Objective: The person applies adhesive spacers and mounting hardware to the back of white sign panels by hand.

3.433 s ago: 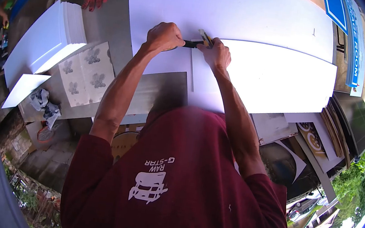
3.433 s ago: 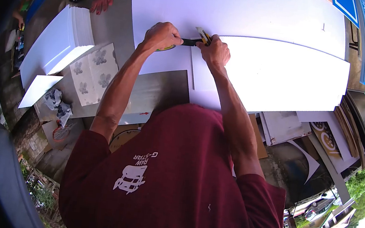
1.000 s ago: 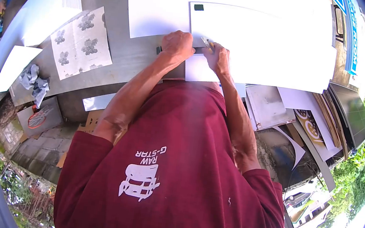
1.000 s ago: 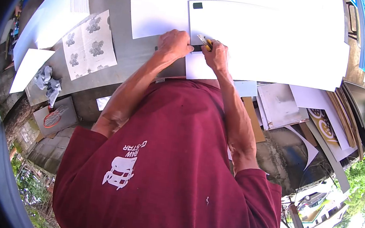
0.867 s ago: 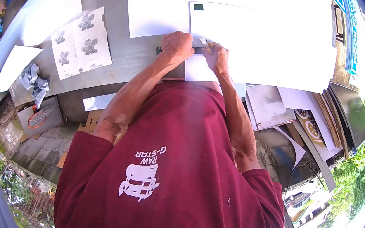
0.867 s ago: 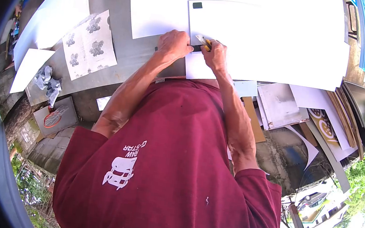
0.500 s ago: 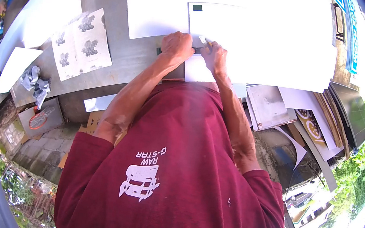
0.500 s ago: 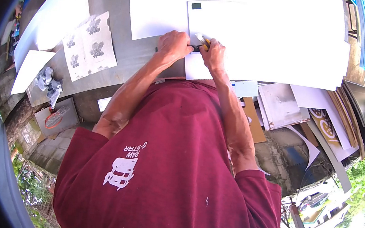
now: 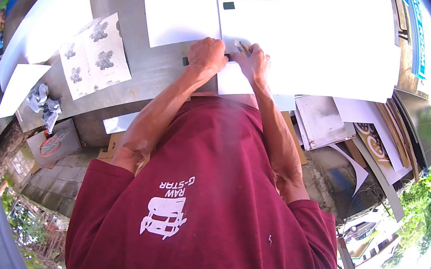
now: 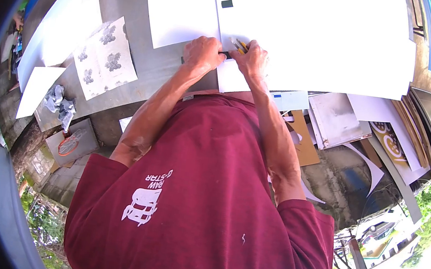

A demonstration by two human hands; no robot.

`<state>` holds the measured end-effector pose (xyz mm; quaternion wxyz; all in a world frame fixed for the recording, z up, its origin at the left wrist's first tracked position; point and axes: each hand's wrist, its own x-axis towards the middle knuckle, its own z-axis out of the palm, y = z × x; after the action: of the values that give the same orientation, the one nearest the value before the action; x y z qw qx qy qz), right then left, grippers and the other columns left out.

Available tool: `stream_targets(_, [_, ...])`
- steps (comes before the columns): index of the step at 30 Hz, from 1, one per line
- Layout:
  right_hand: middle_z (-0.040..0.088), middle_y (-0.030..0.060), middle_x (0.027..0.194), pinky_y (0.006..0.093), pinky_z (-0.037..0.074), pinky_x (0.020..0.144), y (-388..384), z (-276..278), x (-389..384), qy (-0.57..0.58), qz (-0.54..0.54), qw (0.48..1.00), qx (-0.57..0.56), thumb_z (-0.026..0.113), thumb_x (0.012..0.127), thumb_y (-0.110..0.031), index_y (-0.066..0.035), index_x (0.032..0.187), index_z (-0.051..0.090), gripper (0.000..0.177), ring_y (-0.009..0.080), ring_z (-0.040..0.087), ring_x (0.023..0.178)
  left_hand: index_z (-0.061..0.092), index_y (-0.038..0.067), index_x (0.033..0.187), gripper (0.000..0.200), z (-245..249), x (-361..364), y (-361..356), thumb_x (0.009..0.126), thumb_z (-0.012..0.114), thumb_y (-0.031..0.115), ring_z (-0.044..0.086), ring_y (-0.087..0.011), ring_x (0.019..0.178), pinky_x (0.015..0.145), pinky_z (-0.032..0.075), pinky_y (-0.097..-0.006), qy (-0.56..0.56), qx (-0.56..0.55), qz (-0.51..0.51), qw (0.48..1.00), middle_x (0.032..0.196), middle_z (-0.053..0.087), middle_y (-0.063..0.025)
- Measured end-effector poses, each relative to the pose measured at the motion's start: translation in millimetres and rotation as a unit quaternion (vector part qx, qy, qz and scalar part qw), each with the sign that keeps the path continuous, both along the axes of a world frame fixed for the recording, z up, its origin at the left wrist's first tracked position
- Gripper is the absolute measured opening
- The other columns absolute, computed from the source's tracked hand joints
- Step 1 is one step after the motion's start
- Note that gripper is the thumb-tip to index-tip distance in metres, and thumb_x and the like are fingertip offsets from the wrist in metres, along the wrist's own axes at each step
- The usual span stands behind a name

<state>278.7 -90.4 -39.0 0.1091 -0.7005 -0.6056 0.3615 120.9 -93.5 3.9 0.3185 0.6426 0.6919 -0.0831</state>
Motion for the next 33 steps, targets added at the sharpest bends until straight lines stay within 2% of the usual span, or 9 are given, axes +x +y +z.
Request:
stream_targets(3, [0.07, 0.0275, 0.086, 0.0487, 0.055, 0.075, -4.4, 2.6, -4.7, 0.006, -0.012, 1.0, 0.018, 0.08, 0.076, -0.034, 0.008, 0.099, 0.063, 0.051, 0.0403, 0.071, 0.083, 0.078, 0.013, 0.097, 0.023, 6.3, -1.5, 1.9, 0.081, 0.077, 0.029, 0.073, -0.0313, 0.092, 0.083, 0.056, -0.0428, -0.01, -0.016, 0.002, 1.0, 0.092, 0.075, -0.0138])
stream_targets(6, [0.068, 0.0305, 0.086, 0.0513, 0.053, 0.074, -26.4, -20.8, 7.4, 0.064, 0.042, 0.987, 0.14, 0.07, 0.086, -0.032, 0.008, 0.101, 0.059, 0.044, 0.0445, 0.069, 0.085, 0.078, 0.013, 0.096, 0.022, 4.1, -2.1, -1.8, 0.081, 0.077, 0.029, 0.073, -0.0314, 0.09, 0.082, 0.056, -0.0426, -0.003, 0.016, -0.008, 1.0, 0.091, 0.075, -0.0136])
stream_targets(9, [0.067, 0.0307, 0.081, 0.055, 0.052, 0.07, -48.7, -16.2, 20.4, 0.088, 0.084, 0.989, 0.08, 0.061, 0.093, -0.031, 0.005, 0.099, 0.056, 0.037, 0.048, 0.068, 0.081, 0.078, 0.013, 0.095, 0.022, 1.8, -3.6, -3.3, 0.081, 0.078, 0.029, 0.073, -0.0313, 0.088, 0.08, 0.057, -0.0425, -0.01, 0.023, -0.01, 1.0, 0.09, 0.075, -0.0137])
stream_targets(12, [0.067, 0.0294, 0.076, 0.0579, 0.051, 0.068, -51.8, 32.3, 12.4, -0.004, 0.116, 0.992, -0.051, 0.058, 0.097, -0.031, 0.002, 0.098, 0.054, 0.034, 0.0499, 0.067, 0.076, 0.078, 0.012, 0.095, 0.022, -1.4, -3.1, -4.7, 0.081, 0.078, 0.03, 0.073, -0.0311, 0.087, 0.079, 0.057, -0.0427, -0.002, 0.04, -0.015, 0.999, 0.089, 0.075, -0.0142])
stream_targets(19, [0.068, 0.0289, 0.077, 0.0583, 0.054, 0.07, -58.2, 25.8, 4.4, -0.04, 0.139, 0.989, -0.037, 0.054, 0.099, -0.03, 0.001, 0.106, 0.053, 0.031, 0.0501, 0.068, 0.077, 0.078, 0.012, 0.094, 0.022, 0.0, -2.0, -4.4, 0.08, 0.078, 0.03, 0.073, -0.0313, 0.085, 0.077, 0.058, -0.043, 0.008, 0.038, -0.02, 0.999, 0.087, 0.075, -0.0145])
stream_targets(22, [0.066, 0.0248, 0.069, 0.0575, 0.051, 0.062, -62.4, 17.8, 0.0, -0.058, 0.136, 0.989, 0.006, 0.056, 0.098, -0.029, -0.003, 0.1, 0.05, 0.026, 0.0474, 0.067, 0.067, 0.079, 0.012, 0.093, 0.022, -1.8, -2.0, -4.2, 0.08, 0.078, 0.03, 0.073, -0.0319, 0.084, 0.076, 0.058, -0.0429, 0.006, 0.039, -0.021, 0.999, 0.086, 0.075, -0.0145])
stream_targets(28, [0.066, 0.026, 0.069, 0.0572, 0.052, 0.061, -64.2, 14.5, -7.2, -0.072, 0.129, 0.989, 0.018, 0.055, 0.098, -0.027, -0.001, 0.096, 0.054, 0.025, 0.0477, 0.067, 0.067, 0.079, 0.013, 0.09, 0.019, -3.7, 0.3, -4.0, 0.08, 0.077, 0.029, 0.073, -0.0322, 0.084, 0.077, 0.058, -0.0433, 0.014, 0.054, -0.015, 0.998, 0.085, 0.075, -0.0146])
stream_targets(31, [0.068, 0.0287, 0.076, 0.0569, 0.055, 0.069, -67.3, 23.8, -6.9, -0.08, 0.148, 0.986, -0.023, 0.054, 0.094, -0.018, 0.004, 0.097, 0.058, 0.023, 0.0479, 0.069, 0.076, 0.079, 0.013, 0.089, 0.018, -9.0, 0.7, -5.9, 0.079, 0.076, 0.028, 0.073, -0.0327, 0.084, 0.077, 0.058, -0.0437, 0.016, 0.066, -0.014, 0.998, 0.085, 0.075, -0.0147])
stream_targets(33, [0.068, 0.0288, 0.076, 0.0559, 0.055, 0.069, -76.1, 30.3, 1.1, -0.073, 0.162, 0.982, -0.063, 0.054, 0.094, -0.02, 0.004, 0.098, 0.059, 0.025, 0.0479, 0.069, 0.076, 0.079, 0.014, 0.088, 0.017, -10.3, 1.9, -7.1, 0.079, 0.075, 0.027, 0.073, -0.0331, 0.085, 0.077, 0.058, -0.0441, 0.026, 0.083, -0.025, 0.996, 0.085, 0.075, -0.0142])
